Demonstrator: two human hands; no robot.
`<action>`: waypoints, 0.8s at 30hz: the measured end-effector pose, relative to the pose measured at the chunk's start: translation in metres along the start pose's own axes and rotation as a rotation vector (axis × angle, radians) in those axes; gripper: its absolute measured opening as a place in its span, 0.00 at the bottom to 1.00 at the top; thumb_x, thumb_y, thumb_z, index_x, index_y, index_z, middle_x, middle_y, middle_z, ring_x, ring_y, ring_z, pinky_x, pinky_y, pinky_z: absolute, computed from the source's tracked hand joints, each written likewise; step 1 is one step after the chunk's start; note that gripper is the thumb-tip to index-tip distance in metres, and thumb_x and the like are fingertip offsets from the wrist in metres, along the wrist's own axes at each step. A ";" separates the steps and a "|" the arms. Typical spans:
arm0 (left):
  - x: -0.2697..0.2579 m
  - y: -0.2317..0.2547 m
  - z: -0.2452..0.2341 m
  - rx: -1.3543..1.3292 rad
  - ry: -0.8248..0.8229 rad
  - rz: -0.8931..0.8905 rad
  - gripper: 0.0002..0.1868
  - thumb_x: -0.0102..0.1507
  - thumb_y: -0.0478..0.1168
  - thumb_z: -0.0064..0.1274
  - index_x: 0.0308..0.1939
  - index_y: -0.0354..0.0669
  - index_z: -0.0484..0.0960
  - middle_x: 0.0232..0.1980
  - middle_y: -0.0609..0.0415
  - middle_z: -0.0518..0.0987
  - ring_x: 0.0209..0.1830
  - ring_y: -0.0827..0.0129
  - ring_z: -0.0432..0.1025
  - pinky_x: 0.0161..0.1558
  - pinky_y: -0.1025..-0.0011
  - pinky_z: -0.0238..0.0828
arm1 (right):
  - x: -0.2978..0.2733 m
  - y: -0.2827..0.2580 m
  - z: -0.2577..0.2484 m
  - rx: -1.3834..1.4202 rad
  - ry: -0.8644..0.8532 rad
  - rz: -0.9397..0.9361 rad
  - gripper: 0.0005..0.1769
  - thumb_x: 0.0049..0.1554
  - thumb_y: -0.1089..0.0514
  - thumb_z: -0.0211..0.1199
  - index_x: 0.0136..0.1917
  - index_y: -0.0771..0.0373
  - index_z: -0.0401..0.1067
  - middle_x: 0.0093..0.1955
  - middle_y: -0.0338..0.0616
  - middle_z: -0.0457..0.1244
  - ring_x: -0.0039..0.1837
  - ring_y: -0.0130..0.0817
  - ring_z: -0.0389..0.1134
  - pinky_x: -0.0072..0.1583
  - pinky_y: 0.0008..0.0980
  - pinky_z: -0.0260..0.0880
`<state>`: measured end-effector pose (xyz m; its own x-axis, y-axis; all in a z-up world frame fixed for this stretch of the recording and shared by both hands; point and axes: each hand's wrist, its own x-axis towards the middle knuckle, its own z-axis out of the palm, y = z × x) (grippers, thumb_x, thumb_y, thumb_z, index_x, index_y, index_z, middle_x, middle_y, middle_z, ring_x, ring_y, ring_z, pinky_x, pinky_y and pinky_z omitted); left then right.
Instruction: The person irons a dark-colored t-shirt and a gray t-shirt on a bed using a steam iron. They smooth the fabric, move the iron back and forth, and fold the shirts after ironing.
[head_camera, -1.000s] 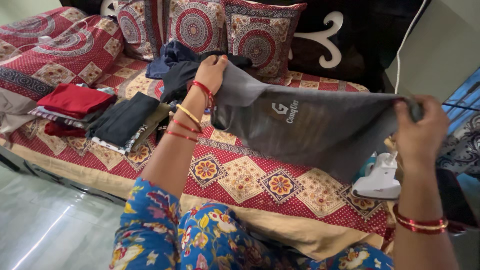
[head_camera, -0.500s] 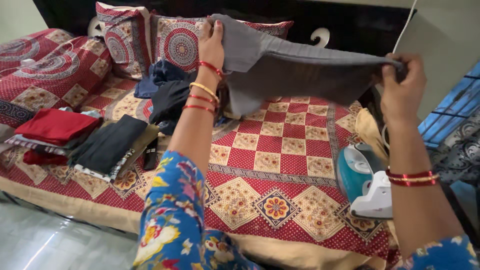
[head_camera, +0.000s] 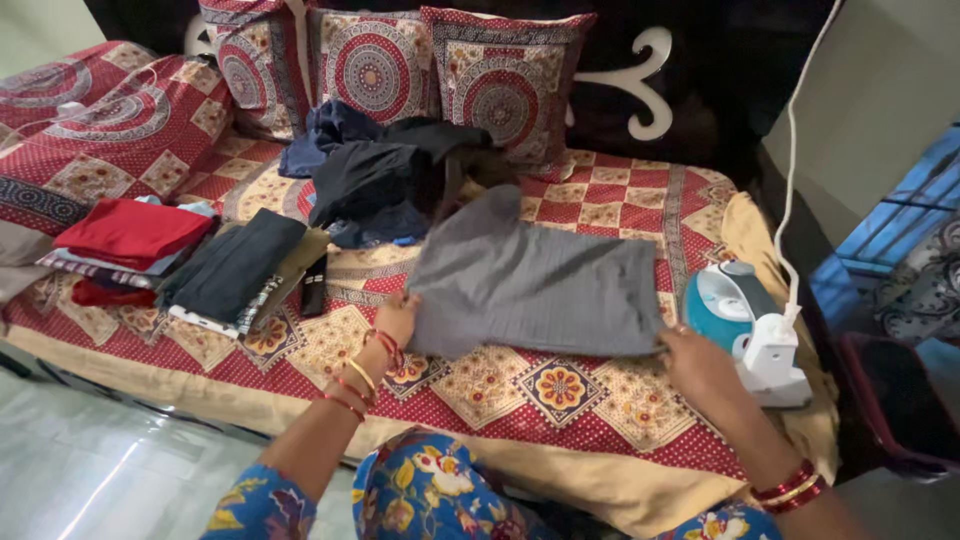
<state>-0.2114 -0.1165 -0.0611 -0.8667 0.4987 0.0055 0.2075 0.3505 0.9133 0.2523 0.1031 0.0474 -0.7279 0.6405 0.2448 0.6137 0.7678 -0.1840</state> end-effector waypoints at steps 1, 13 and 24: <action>0.001 -0.017 0.002 0.100 0.000 0.045 0.20 0.67 0.48 0.50 0.55 0.36 0.80 0.48 0.37 0.83 0.47 0.51 0.80 0.51 0.58 0.76 | -0.004 0.001 0.007 -0.031 -0.021 0.001 0.18 0.54 0.57 0.60 0.59 0.56 0.73 0.56 0.52 0.68 0.57 0.52 0.71 0.57 0.48 0.70; -0.028 0.009 -0.058 0.415 -0.486 0.069 0.24 0.58 0.51 0.59 0.42 0.29 0.86 0.39 0.36 0.88 0.33 0.54 0.83 0.38 0.62 0.81 | -0.018 -0.022 -0.013 -0.385 -0.309 0.044 0.12 0.53 0.55 0.63 0.51 0.54 0.78 0.52 0.49 0.70 0.57 0.49 0.73 0.58 0.46 0.73; 0.094 0.052 0.006 0.544 -0.015 0.030 0.28 0.61 0.50 0.56 0.59 0.36 0.78 0.58 0.32 0.78 0.61 0.40 0.73 0.59 0.51 0.72 | 0.042 -0.041 0.027 -0.003 0.040 -0.038 0.24 0.59 0.43 0.59 0.61 0.59 0.71 0.60 0.53 0.68 0.62 0.53 0.70 0.61 0.49 0.71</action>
<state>-0.2796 -0.0466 -0.0154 -0.8510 0.5248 0.0190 0.4404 0.6935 0.5702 0.1882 0.0989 0.0400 -0.7380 0.6097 0.2892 0.5868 0.7915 -0.1709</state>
